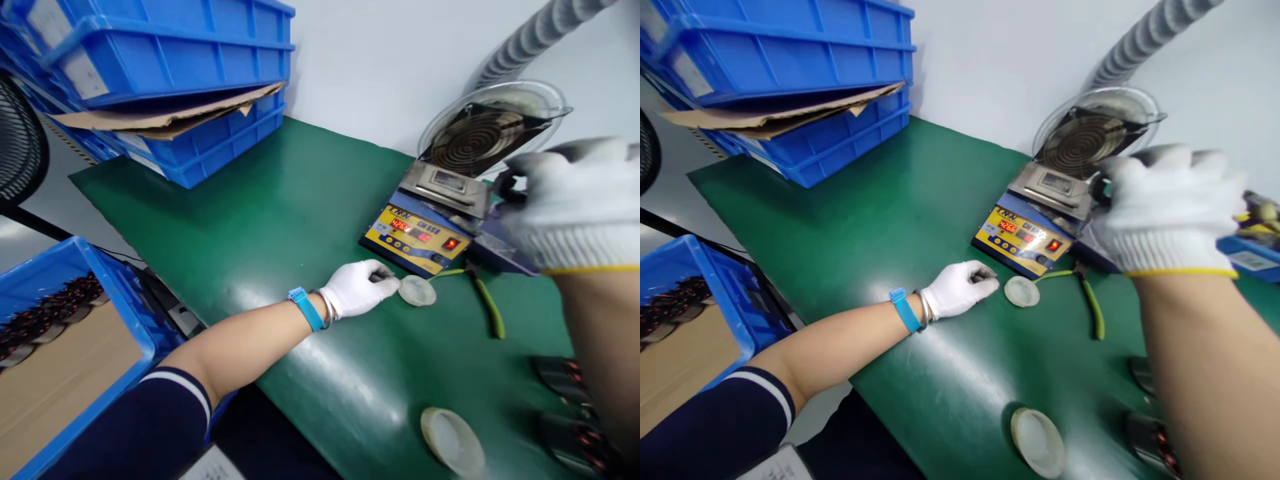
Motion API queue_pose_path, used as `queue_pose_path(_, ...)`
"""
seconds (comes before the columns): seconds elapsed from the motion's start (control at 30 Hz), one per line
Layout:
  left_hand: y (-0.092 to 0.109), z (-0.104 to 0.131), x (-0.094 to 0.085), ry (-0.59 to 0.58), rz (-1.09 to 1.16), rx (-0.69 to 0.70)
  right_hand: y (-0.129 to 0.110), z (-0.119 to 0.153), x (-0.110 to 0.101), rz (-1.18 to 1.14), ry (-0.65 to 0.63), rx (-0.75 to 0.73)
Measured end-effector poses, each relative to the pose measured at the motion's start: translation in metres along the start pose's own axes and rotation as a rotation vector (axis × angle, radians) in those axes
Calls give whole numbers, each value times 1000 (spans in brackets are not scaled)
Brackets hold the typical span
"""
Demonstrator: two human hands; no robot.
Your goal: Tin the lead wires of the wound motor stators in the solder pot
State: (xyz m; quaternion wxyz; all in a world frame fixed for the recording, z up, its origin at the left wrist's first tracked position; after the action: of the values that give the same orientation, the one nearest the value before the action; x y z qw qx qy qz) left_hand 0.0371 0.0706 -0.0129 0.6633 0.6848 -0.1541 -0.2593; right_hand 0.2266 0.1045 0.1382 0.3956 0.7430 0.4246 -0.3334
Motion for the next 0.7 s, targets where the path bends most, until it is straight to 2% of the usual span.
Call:
queue_pose_path(0.1,-2,-1,0,-12,-21,1,-8,-53,18,146,-229,49)
queue_pose_path(0.2,-2,-1,0,-28,-24,3,-26,-77,33,173,-298,-14)
queue_pose_path(0.33,-2,-1,0,-44,-41,-7,-39,-80,41,150,-342,-66)
queue_pose_path(0.43,-2,-2,1,-49,-54,-13,-34,-81,32,160,-338,-27)
queue_pose_path(0.57,-4,-4,3,-67,-63,0,-11,-86,13,45,-361,219)
queue_pose_path(0.63,-5,-5,3,-70,-69,8,-4,-85,10,-60,-400,353)
queue_pose_path(0.7,-6,-6,4,-70,-70,8,-4,-84,11,-102,-407,406)
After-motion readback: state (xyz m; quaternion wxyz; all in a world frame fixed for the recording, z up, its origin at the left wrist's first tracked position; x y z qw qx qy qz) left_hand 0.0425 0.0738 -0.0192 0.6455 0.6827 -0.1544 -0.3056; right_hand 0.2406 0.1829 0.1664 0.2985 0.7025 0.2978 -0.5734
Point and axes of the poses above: each hand's wrist, its own z-axis away from the middle knuckle, its own x-axis out of the palm, y = z × x, the point moved 6 cm from there along -z, towards the middle knuckle, and after that the axes turned 2 degrees about x, right-handed, at the moved point
